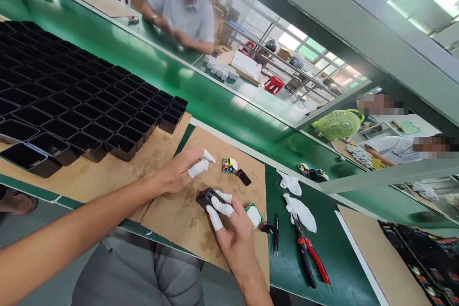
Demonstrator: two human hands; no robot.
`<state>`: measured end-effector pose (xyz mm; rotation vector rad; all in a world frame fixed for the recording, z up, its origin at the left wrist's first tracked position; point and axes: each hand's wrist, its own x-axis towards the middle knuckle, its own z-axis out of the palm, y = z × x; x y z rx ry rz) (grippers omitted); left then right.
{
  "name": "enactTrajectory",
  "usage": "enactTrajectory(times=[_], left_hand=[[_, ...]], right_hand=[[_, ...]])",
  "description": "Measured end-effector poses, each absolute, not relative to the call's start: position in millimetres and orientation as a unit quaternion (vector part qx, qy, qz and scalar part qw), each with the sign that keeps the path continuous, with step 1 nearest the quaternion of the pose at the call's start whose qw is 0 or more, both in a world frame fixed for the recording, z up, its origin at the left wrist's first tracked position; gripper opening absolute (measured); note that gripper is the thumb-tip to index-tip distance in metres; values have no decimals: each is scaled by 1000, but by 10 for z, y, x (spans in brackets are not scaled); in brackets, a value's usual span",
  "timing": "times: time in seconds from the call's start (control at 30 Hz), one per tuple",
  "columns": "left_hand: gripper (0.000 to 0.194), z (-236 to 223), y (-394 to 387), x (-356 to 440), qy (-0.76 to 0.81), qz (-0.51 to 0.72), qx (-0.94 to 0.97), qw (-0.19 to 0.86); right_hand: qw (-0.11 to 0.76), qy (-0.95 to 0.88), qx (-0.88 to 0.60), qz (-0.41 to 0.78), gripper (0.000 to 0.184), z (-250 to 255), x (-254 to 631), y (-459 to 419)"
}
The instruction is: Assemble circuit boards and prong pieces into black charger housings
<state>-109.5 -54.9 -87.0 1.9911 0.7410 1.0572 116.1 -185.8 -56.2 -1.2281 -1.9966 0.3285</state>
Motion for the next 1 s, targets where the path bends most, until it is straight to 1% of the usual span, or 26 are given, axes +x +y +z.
enactTrajectory(times=[0.07,0.17,0.23,0.3,0.43,0.57,0.7,0.9,1.0], left_hand=[[40,-886,-517,-1079,326,423,768,352],[34,-914,-500,-1060,357,413,774,320],[31,-921,-508,-1061,369,403,782,301],[32,-921,-519,-1067,376,395,788,285],[32,-923,-523,-1073,383,380,801,257],[30,-934,-517,-1069,381,371,813,236],[31,-936,-524,-1075,379,363,821,224],[31,-928,-546,-1076,381,355,828,210],[32,-938,-545,-1077,383,349,831,202]], right_hand=[[386,-779,-477,126,33,-564,1125,-1939],[411,-772,-468,128,45,-566,1084,-2041],[416,-770,-463,138,47,-589,1056,-2093],[421,-768,-461,141,48,-626,1034,-2135],[422,-771,-463,115,57,-673,1025,-2188],[408,-777,-460,136,53,-664,1043,-2216],[417,-774,-456,138,56,-682,1037,-2253],[409,-759,-475,176,47,-715,1017,-2226],[420,-734,-484,225,42,-720,1015,-2228]])
